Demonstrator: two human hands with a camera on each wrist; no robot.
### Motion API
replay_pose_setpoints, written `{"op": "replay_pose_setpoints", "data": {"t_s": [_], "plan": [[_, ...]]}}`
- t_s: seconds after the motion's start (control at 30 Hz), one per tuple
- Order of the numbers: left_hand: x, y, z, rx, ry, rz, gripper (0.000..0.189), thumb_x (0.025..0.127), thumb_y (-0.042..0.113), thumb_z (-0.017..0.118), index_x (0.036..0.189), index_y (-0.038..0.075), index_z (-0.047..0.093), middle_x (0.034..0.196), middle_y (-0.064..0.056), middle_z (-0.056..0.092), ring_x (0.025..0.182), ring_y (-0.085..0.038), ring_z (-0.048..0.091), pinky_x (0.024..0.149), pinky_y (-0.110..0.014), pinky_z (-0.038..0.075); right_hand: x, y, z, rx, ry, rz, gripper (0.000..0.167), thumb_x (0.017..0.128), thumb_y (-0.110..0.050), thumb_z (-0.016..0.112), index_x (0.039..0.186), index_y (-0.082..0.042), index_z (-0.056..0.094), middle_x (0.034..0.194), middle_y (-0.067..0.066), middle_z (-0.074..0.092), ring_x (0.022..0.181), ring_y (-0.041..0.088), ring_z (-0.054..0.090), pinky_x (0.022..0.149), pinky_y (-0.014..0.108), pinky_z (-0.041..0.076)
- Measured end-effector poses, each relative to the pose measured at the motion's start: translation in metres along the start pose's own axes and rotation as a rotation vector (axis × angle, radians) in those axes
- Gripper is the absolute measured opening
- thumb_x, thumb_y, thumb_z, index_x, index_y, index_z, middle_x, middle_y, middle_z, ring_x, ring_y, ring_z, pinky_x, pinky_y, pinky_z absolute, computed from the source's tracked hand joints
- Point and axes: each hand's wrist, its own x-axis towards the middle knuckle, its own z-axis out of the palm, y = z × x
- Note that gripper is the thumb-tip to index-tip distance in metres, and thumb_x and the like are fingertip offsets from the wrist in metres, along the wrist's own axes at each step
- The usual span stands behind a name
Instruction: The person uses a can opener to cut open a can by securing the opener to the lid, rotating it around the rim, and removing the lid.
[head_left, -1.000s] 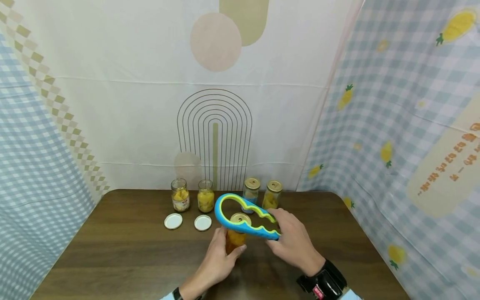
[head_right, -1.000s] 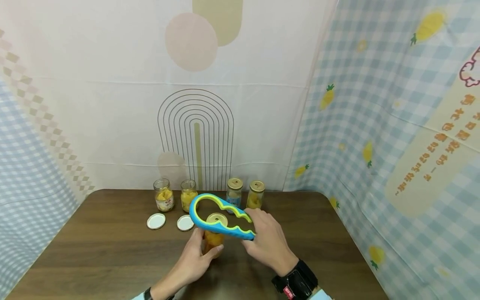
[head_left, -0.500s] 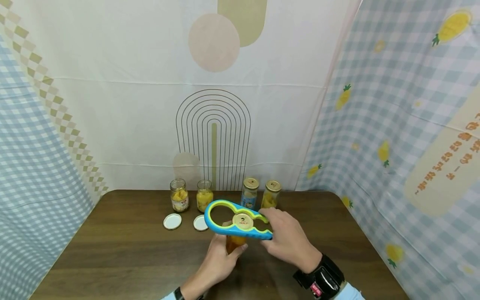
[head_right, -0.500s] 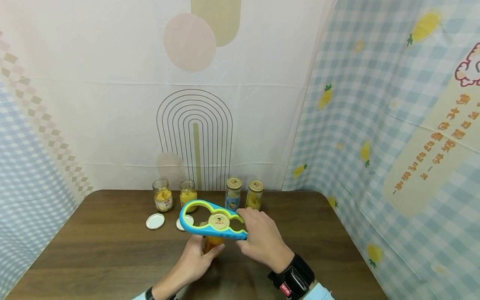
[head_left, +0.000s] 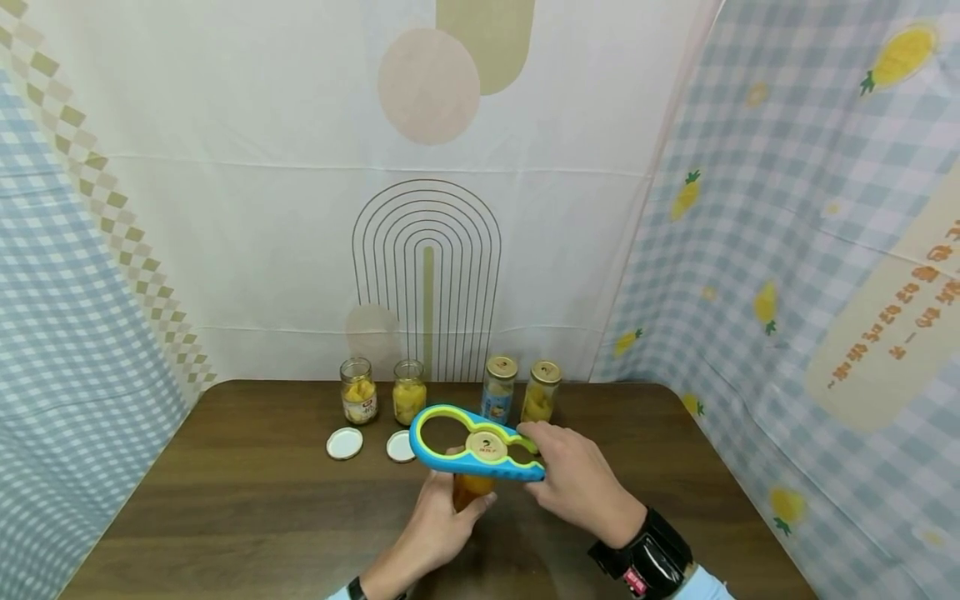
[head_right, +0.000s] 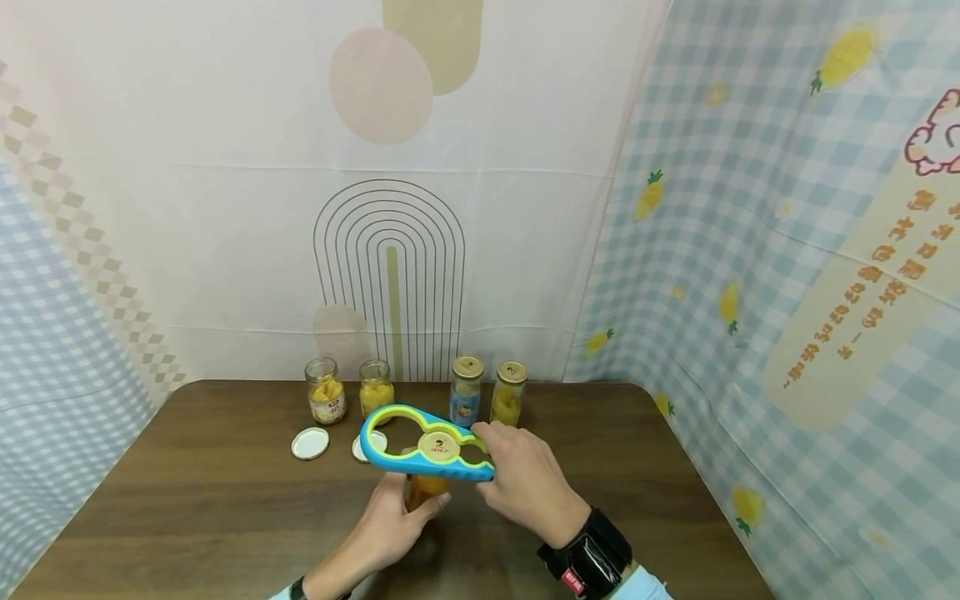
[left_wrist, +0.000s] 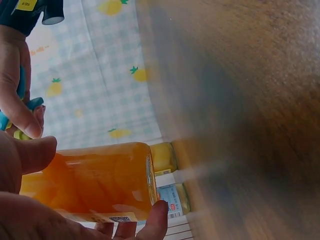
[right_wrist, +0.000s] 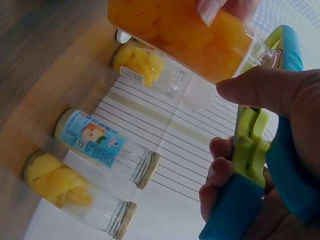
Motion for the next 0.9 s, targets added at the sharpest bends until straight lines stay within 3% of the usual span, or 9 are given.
{"op": "replay_pose_setpoints", "data": {"t_s": [0.2, 0.43, 0.7, 0.9], "plan": [[-0.001, 0.000, -0.001, -0.013, -0.014, -0.015, 0.069, 0.098, 0.027, 0.080, 0.154, 0.007, 0.045, 0.151, -0.025, 0.054, 0.143, -0.043, 0.055, 0.114, -0.065, 0.048, -0.001, 0.002, 0.002, 0.008, 0.021, -0.012, 0.052, 0.077, -0.013, 0.092, 0.124, -0.013, 0.071, 0.109, -0.002, 0.077, 0.086, 0.010, 0.068, 0.071, 0.029, 0.056], [-0.002, -0.001, -0.003, -0.026, -0.026, 0.055, 0.064, 0.097, 0.025, 0.082, 0.149, 0.008, 0.050, 0.150, -0.020, 0.057, 0.141, -0.041, 0.057, 0.114, -0.065, 0.048, -0.003, 0.005, 0.004, 0.019, 0.037, -0.033, 0.050, 0.078, -0.012, 0.091, 0.124, -0.012, 0.072, 0.108, -0.002, 0.078, 0.081, 0.008, 0.066, 0.067, 0.024, 0.053], [0.001, -0.004, -0.009, -0.062, -0.121, 0.066, 0.062, 0.100, 0.030, 0.077, 0.152, 0.011, 0.049, 0.151, -0.017, 0.060, 0.142, -0.042, 0.057, 0.115, -0.067, 0.047, -0.004, 0.011, 0.002, 0.019, 0.046, -0.085, 0.050, 0.079, -0.016, 0.092, 0.125, -0.013, 0.072, 0.107, -0.002, 0.078, 0.080, 0.006, 0.066, 0.066, 0.024, 0.052], [0.004, -0.009, -0.017, -0.095, -0.209, 0.066, 0.060, 0.101, 0.033, 0.076, 0.153, 0.020, 0.050, 0.151, -0.011, 0.058, 0.143, -0.037, 0.055, 0.113, -0.065, 0.048, -0.003, 0.016, -0.001, 0.044, 0.036, -0.133, 0.050, 0.080, -0.016, 0.092, 0.126, -0.013, 0.072, 0.106, -0.003, 0.078, 0.079, 0.006, 0.065, 0.066, 0.022, 0.051]]}}
